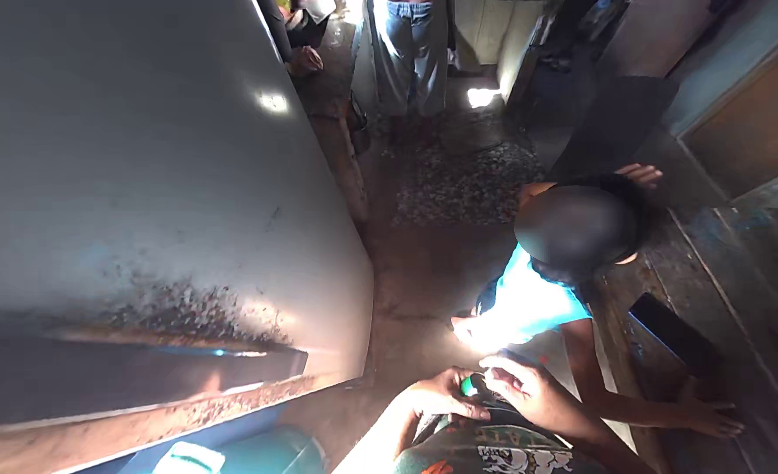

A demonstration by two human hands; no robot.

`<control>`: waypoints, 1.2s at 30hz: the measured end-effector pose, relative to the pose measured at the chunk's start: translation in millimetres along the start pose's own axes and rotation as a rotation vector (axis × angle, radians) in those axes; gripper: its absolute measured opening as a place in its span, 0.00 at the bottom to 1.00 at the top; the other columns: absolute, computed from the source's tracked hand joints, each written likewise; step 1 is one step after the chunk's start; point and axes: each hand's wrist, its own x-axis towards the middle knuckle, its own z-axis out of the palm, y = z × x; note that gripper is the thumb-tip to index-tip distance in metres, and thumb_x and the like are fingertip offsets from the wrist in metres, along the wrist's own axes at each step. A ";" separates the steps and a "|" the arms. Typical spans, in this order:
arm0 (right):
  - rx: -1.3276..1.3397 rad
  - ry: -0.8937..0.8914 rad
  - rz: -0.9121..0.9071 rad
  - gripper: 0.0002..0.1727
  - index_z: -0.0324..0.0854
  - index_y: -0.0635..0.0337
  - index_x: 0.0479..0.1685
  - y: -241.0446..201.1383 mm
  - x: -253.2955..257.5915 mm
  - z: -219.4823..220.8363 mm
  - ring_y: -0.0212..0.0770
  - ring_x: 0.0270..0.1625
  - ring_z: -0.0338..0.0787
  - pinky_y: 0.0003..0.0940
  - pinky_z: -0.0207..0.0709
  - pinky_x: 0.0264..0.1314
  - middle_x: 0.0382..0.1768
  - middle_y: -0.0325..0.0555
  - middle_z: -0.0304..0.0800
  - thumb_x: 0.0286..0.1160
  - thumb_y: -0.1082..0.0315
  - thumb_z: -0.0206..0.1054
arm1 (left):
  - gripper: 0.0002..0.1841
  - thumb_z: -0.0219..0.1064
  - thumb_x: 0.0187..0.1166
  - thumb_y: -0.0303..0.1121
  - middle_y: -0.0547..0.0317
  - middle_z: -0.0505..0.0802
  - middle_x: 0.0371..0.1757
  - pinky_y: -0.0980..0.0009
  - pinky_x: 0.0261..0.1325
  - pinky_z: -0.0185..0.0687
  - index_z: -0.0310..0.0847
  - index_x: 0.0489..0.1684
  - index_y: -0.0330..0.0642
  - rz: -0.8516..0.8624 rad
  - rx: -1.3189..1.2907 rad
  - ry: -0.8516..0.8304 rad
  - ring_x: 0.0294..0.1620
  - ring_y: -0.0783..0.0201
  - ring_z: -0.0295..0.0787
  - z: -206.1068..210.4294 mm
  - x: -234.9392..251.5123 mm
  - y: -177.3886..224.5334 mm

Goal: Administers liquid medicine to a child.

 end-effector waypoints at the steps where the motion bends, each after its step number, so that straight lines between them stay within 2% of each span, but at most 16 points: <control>1: 0.008 0.002 0.003 0.14 0.88 0.66 0.54 5.6 6.1 -0.2 0.30 0.42 0.87 0.20 0.82 0.50 0.42 0.50 0.90 0.81 0.66 0.66 | 0.10 0.72 0.73 0.27 0.72 0.91 0.27 0.82 0.22 0.78 0.84 0.49 0.46 -0.037 -0.031 -0.026 0.19 0.80 0.81 -8.5 6.4 3.7; 3: -0.023 0.037 -0.005 0.12 0.88 0.65 0.49 19.4 18.5 -3.5 0.33 0.45 0.89 0.24 0.83 0.54 0.42 0.50 0.91 0.83 0.66 0.63 | 0.09 0.72 0.72 0.27 0.72 0.90 0.25 0.82 0.22 0.78 0.84 0.46 0.47 -0.066 -0.040 0.011 0.18 0.79 0.81 -18.0 21.9 10.6; 5: -0.039 0.112 0.015 0.12 0.88 0.65 0.46 34.0 38.6 -11.4 0.35 0.44 0.90 0.28 0.84 0.53 0.41 0.50 0.91 0.83 0.67 0.62 | 0.10 0.75 0.70 0.28 0.70 0.90 0.27 0.81 0.26 0.80 0.84 0.47 0.43 -0.027 0.100 0.213 0.21 0.79 0.82 -21.7 41.0 24.2; 8: -0.030 0.169 0.051 0.11 0.87 0.66 0.48 46.5 61.5 -22.4 0.41 0.48 0.93 0.36 0.86 0.59 0.44 0.53 0.94 0.83 0.69 0.61 | 0.20 0.79 0.68 0.35 0.54 0.94 0.44 0.65 0.56 0.88 0.85 0.56 0.35 -0.077 0.513 0.547 0.44 0.67 0.92 -22.3 62.4 43.7; 10: -0.019 0.124 0.070 0.12 0.87 0.67 0.50 48.3 74.3 -31.1 0.45 0.50 0.93 0.38 0.85 0.61 0.46 0.56 0.93 0.84 0.69 0.60 | 0.24 0.79 0.67 0.40 0.50 0.95 0.47 0.59 0.62 0.87 0.85 0.59 0.35 -0.143 0.667 0.643 0.49 0.62 0.93 -28.6 70.1 50.9; 12: 0.046 0.035 0.114 0.15 0.84 0.70 0.59 49.2 84.0 -38.8 0.46 0.48 0.92 0.37 0.84 0.60 0.46 0.59 0.92 0.83 0.70 0.62 | 0.27 0.79 0.67 0.42 0.50 0.95 0.49 0.55 0.63 0.86 0.84 0.63 0.37 -0.228 0.720 0.669 0.51 0.60 0.93 -37.4 70.3 56.8; 14: 0.150 -0.147 0.244 0.30 0.68 0.69 0.83 44.3 89.4 -50.7 0.46 0.48 0.90 0.39 0.83 0.60 0.51 0.61 0.89 0.83 0.66 0.65 | 0.28 0.81 0.66 0.41 0.49 0.94 0.48 0.52 0.63 0.87 0.83 0.64 0.35 -0.274 0.706 0.692 0.50 0.57 0.93 -46.4 63.7 56.2; 15: 0.177 -0.235 0.299 0.35 0.61 0.66 0.89 44.2 89.9 -56.1 0.49 0.49 0.89 0.43 0.81 0.61 0.52 0.62 0.88 0.84 0.64 0.66 | 0.28 0.81 0.65 0.39 0.49 0.94 0.46 0.54 0.60 0.88 0.83 0.62 0.34 -0.263 0.673 0.720 0.47 0.59 0.93 -48.9 59.7 52.9; 16: 0.188 -0.277 0.327 0.35 0.63 0.66 0.87 48.2 87.2 -57.4 0.51 0.50 0.90 0.46 0.81 0.63 0.52 0.63 0.89 0.85 0.61 0.66 | 0.27 0.81 0.64 0.38 0.50 0.94 0.44 0.57 0.57 0.88 0.83 0.61 0.33 -0.251 0.650 0.745 0.45 0.61 0.92 -50.5 55.0 48.0; 19: 0.180 -0.248 0.395 0.24 0.80 0.70 0.66 63.6 75.1 -49.9 0.53 0.51 0.90 0.50 0.79 0.62 0.47 0.62 0.90 0.91 0.55 0.57 | 0.27 0.82 0.63 0.38 0.48 0.94 0.43 0.56 0.57 0.89 0.84 0.59 0.32 -0.223 0.695 0.765 0.44 0.60 0.93 -52.9 42.4 36.1; 23: 0.035 -0.203 0.398 0.29 0.80 0.71 0.46 55.8 75.9 -35.0 0.57 0.44 0.86 0.55 0.77 0.52 0.36 0.61 0.84 0.92 0.49 0.52 | 0.26 0.80 0.65 0.45 0.50 0.95 0.42 0.50 0.57 0.88 0.86 0.57 0.36 -0.237 0.814 0.699 0.44 0.57 0.93 -48.4 41.9 32.4; 28: -0.333 -0.285 0.553 0.40 0.84 0.71 0.45 7.4 92.8 -16.0 0.64 0.57 0.90 0.63 0.78 0.58 0.46 0.66 0.89 0.89 0.37 0.47 | 0.27 0.77 0.70 0.47 0.43 0.95 0.44 0.41 0.60 0.86 0.86 0.59 0.33 -0.250 0.980 0.741 0.50 0.46 0.95 -27.2 43.3 32.3; 31: -0.440 -0.269 0.617 0.42 0.84 0.70 0.42 -14.9 89.8 -4.9 0.62 0.57 0.90 0.62 0.77 0.57 0.46 0.64 0.90 0.87 0.33 0.46 | 0.27 0.76 0.70 0.44 0.40 0.95 0.46 0.39 0.62 0.83 0.85 0.63 0.33 -0.220 0.986 0.771 0.53 0.42 0.94 -11.6 33.6 28.9; 32: -0.477 -0.220 0.571 0.40 0.85 0.70 0.39 -20.9 84.8 0.4 0.61 0.54 0.91 0.61 0.78 0.55 0.43 0.64 0.91 0.89 0.37 0.47 | 0.26 0.77 0.68 0.42 0.42 0.95 0.45 0.42 0.61 0.85 0.85 0.61 0.33 -0.142 0.924 0.785 0.51 0.45 0.94 -7.3 28.8 25.1; 34: -0.537 -0.087 0.397 0.34 0.85 0.70 0.31 -28.2 70.4 10.4 0.59 0.46 0.94 0.58 0.80 0.46 0.35 0.62 0.92 0.90 0.47 0.49 | 0.22 0.81 0.60 0.36 0.55 0.96 0.39 0.60 0.54 0.90 0.88 0.53 0.35 0.119 0.655 0.745 0.42 0.64 0.94 -0.5 17.6 12.6; 36: -0.543 -0.025 0.231 0.30 0.84 0.69 0.24 -35.0 54.7 12.5 0.58 0.39 0.94 0.56 0.80 0.40 0.28 0.60 0.90 0.89 0.55 0.50 | 0.18 0.83 0.60 0.27 0.65 0.95 0.36 0.75 0.46 0.91 0.87 0.48 0.38 0.266 0.274 0.517 0.35 0.75 0.92 9.3 7.8 7.4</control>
